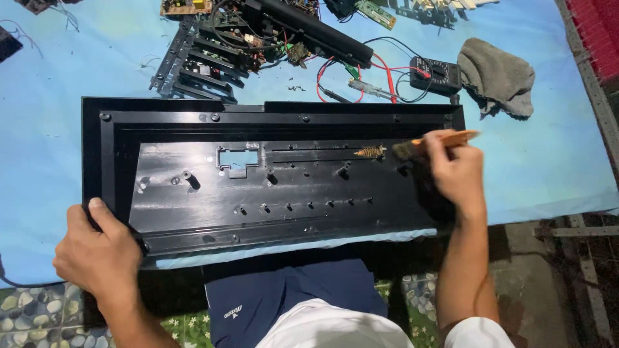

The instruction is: Cleaning the interior of an electronic instrument chassis using a small brush.

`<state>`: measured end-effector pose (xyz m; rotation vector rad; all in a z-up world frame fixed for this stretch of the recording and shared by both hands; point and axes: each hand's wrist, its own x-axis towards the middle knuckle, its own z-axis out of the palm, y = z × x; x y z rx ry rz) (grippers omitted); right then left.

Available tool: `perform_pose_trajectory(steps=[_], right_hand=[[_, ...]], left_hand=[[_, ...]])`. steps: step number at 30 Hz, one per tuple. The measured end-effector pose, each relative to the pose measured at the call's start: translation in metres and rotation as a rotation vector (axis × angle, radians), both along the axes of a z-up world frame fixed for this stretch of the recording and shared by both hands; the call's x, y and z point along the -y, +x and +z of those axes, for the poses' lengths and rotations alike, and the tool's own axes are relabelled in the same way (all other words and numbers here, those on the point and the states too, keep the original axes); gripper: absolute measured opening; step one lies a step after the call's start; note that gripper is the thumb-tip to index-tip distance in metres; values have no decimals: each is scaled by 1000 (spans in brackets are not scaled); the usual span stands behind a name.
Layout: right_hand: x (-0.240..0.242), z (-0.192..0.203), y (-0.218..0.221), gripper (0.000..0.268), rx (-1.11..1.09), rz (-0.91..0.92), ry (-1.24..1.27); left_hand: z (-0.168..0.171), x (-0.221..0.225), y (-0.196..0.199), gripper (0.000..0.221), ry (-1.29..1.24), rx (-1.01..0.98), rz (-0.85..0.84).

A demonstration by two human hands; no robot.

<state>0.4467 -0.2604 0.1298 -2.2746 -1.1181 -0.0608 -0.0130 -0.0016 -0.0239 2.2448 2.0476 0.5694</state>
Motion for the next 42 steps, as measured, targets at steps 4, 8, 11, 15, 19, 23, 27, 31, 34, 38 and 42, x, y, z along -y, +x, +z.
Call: perform_pose_trajectory(steps=[4,8,11,15,19,23,27,31,34,38,42], right_hand=[[12,7,-2,15,272,-20,38],[14,21,-33,21,161,-55,-153],[19,35,-53,15,-61,-48,-70],[34,31,-40,18,377,-108,-107],[26,1,-48,30,179,-203,-308],[12,27,-78,16,174,-33,-62],[30,26,-56,22,381,-191,-186],[14,10,-85,18,406,-31,-253],[8,30,-100,18,-9,78,-95],[32,17,-67,34,318,-126,-161],[1,5,-100,19,209,38,-139]], left_hand=[[3,1,-2,35,53,-8,-31],[-3,2,-2,33,65,-23,-26],[-11,0,-6,35,83,-55,-37],[-3,2,-4,36,66,-19,-46],[-8,1,-6,37,76,-42,-42],[-4,2,-6,39,66,-30,-49],[0,3,-5,37,69,-34,-53],[-4,0,-6,40,39,-46,-43],[-6,1,-6,45,45,-37,-30],[-5,1,-8,41,21,-25,-25],[-10,1,-9,40,65,-41,-46]])
